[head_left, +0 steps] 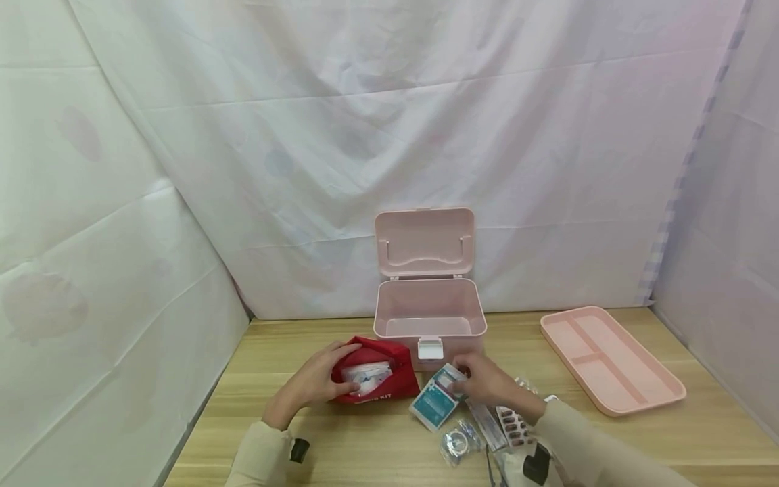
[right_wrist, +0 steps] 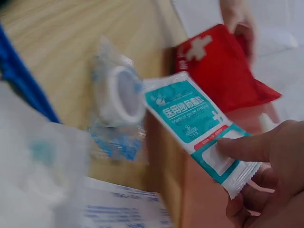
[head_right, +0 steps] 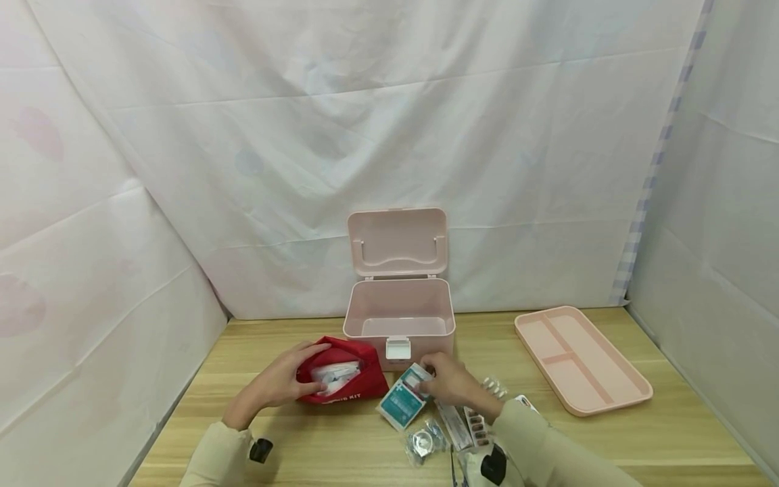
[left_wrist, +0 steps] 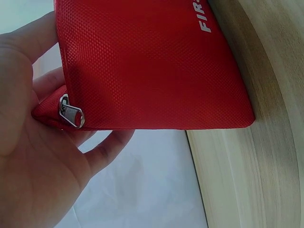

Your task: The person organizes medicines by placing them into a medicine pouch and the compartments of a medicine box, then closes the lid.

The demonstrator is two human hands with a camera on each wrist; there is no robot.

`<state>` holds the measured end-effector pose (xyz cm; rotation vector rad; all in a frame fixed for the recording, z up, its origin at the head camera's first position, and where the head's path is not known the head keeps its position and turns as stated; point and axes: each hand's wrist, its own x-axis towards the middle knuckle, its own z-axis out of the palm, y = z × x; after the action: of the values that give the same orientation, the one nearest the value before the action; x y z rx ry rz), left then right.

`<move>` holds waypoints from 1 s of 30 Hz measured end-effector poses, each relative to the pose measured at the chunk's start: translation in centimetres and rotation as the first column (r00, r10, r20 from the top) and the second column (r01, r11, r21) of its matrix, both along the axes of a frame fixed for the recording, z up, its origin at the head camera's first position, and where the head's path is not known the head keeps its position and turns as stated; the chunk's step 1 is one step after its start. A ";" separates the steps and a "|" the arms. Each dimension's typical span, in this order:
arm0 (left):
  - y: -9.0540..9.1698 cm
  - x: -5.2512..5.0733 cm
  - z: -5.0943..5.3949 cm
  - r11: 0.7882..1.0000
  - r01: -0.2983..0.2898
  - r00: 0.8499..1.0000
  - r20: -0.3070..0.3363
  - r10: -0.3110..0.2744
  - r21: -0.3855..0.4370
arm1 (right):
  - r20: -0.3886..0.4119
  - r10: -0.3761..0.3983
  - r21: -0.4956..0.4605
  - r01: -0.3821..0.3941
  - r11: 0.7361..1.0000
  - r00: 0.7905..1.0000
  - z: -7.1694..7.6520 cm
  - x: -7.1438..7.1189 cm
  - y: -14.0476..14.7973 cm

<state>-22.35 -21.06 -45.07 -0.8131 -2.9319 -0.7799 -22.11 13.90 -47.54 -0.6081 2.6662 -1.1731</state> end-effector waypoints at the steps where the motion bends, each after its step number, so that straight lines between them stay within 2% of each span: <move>1: 0.0 0.0 0.0 1.000 0.000 1.000 -0.002 0.000 0.000 | 0.013 0.007 -0.024 -0.006 1.000 1.000 0.3 -0.1 0.2; 3: 0.0 0.1 0.1 1.000 -0.001 1.000 -0.005 0.001 0.000 | 0.035 0.022 -0.062 -0.020 0.998 0.999 1.0 -0.2 0.6; 11: 0.0 -0.1 0.0 1.000 -0.013 1.000 0.004 0.013 -0.004 | 0.088 0.012 -0.075 -0.005 0.997 0.996 2.7 -0.2 2.0; 14: 0.0 -0.1 0.0 1.000 -0.018 1.000 0.014 0.018 -0.005 | 0.106 0.032 -0.119 -0.019 0.993 0.994 3.2 -0.2 2.4; 19: 0.0 0.0 -0.1 1.000 -0.015 1.000 0.010 0.015 -0.004 | 0.113 0.075 -0.180 -0.053 0.982 0.991 4.0 -0.1 2.7; 24: 0.0 0.0 -0.1 1.000 -0.015 1.000 0.007 0.015 -0.006 | 0.114 0.060 -0.170 -0.040 0.985 0.992 5.2 0.2 2.6; 30: 0.0 0.0 0.0 1.000 -0.017 1.000 0.015 0.017 0.006 | 0.104 0.056 -0.203 -0.034 0.979 0.993 6.7 0.1 2.5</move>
<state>-22.38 -21.08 -45.11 -0.7851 -2.9435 -0.7963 -22.05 16.43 -40.87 -0.6126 2.4493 -1.4313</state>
